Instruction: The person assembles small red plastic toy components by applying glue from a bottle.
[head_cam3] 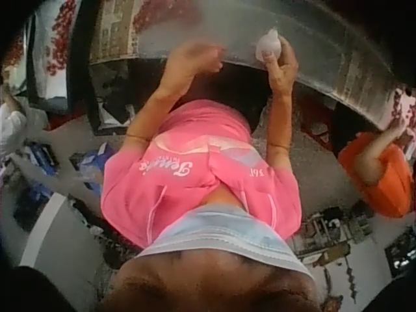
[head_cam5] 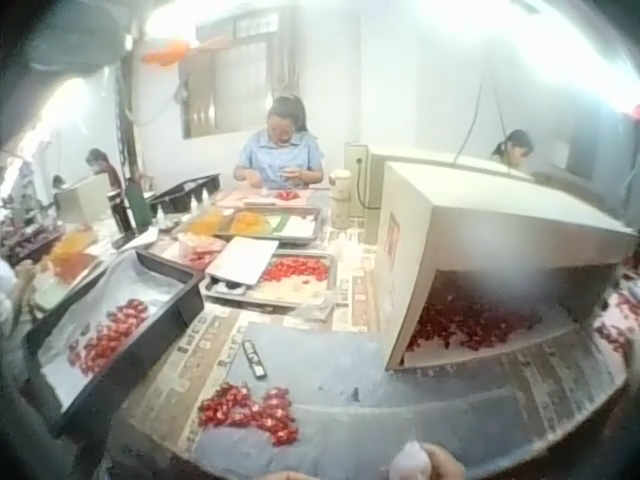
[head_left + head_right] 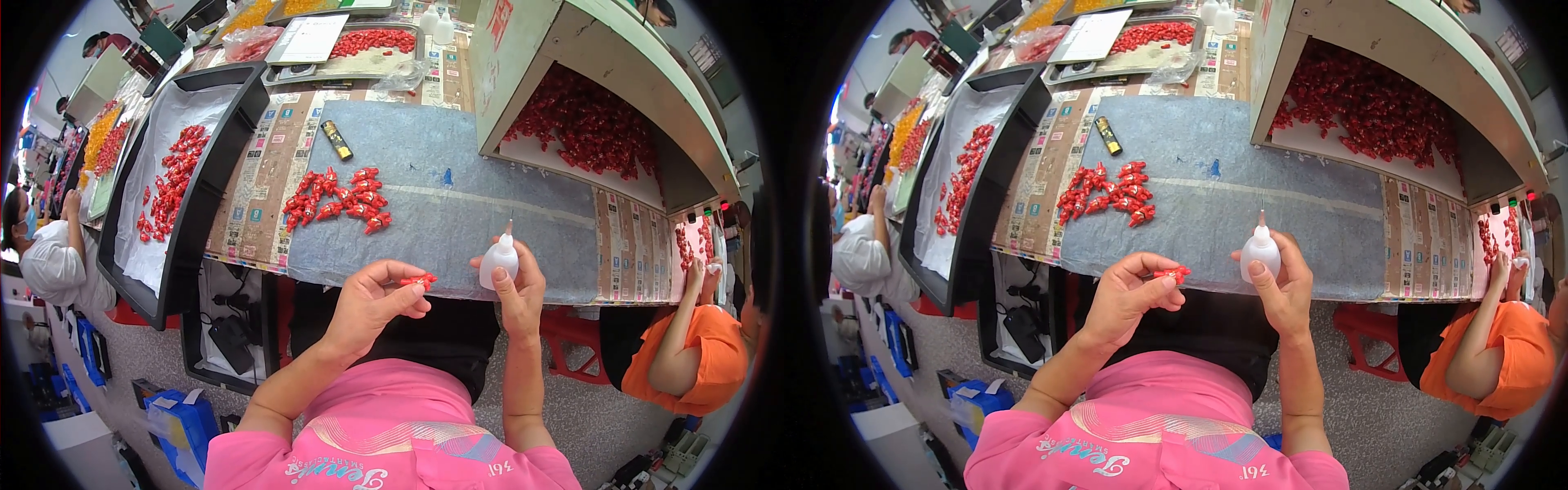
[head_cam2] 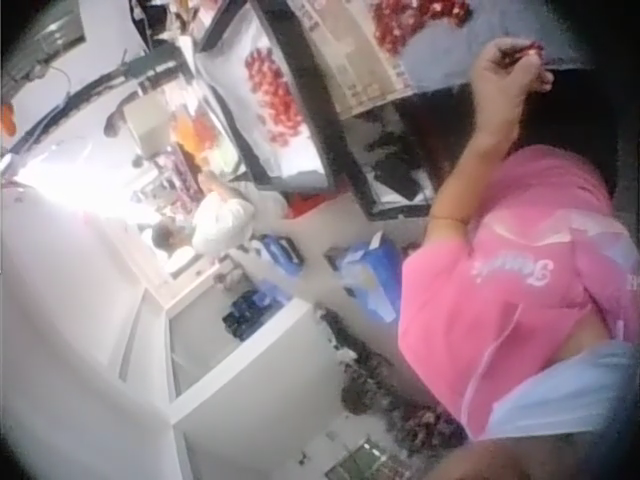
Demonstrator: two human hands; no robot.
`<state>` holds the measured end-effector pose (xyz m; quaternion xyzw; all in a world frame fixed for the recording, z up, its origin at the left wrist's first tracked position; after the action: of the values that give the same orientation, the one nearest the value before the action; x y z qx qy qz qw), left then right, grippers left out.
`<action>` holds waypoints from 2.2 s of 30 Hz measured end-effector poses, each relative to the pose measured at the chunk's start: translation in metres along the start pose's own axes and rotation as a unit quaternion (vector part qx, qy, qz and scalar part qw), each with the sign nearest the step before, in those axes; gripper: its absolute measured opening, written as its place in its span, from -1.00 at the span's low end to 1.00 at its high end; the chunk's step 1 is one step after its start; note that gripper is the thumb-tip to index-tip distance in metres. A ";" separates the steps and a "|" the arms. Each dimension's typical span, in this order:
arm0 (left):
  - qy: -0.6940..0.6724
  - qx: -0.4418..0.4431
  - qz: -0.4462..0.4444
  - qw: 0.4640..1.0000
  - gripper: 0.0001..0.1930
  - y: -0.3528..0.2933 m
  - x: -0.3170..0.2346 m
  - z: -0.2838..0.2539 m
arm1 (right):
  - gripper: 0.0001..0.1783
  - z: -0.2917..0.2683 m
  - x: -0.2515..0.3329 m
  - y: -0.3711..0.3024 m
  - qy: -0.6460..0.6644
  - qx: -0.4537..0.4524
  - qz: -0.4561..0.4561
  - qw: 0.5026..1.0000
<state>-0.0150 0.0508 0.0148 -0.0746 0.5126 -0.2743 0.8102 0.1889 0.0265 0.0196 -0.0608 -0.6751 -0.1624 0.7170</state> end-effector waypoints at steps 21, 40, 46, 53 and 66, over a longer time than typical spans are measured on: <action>0.020 0.008 0.088 0.996 -0.87 0.001 -0.007 0.002 | -0.64 -0.013 -0.014 0.029 -0.037 -0.083 -0.025 0.996; -0.003 0.011 0.086 0.996 -0.77 -0.002 -0.010 -0.006 | -0.63 -0.010 -0.007 0.026 -0.049 -0.085 -0.022 0.995; -0.002 0.004 0.083 0.997 -0.77 -0.002 -0.010 -0.007 | -0.62 -0.010 -0.007 0.026 -0.058 -0.084 -0.029 0.994; 0.004 0.004 0.095 0.995 -0.79 -0.001 -0.010 -0.007 | -0.62 -0.011 -0.008 0.026 -0.052 -0.084 -0.029 0.995; 0.001 -0.016 0.092 0.996 -0.79 0.000 -0.010 -0.009 | -0.62 -0.010 -0.008 0.026 -0.051 -0.084 -0.031 0.995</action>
<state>-0.0265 0.0577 0.0187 -0.0397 0.5223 -0.1908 0.8302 0.2067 0.0490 0.0142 -0.1081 -0.6965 -0.2369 0.6686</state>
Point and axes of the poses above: each hand's wrist, its own y-axis towards the middle knuckle, its own z-axis out of the palm, x = y × z, the point moved 6 cm from there along y, towards the middle knuckle, and after that the axes turned 8 degrees about -x, right-handed, at the moved point
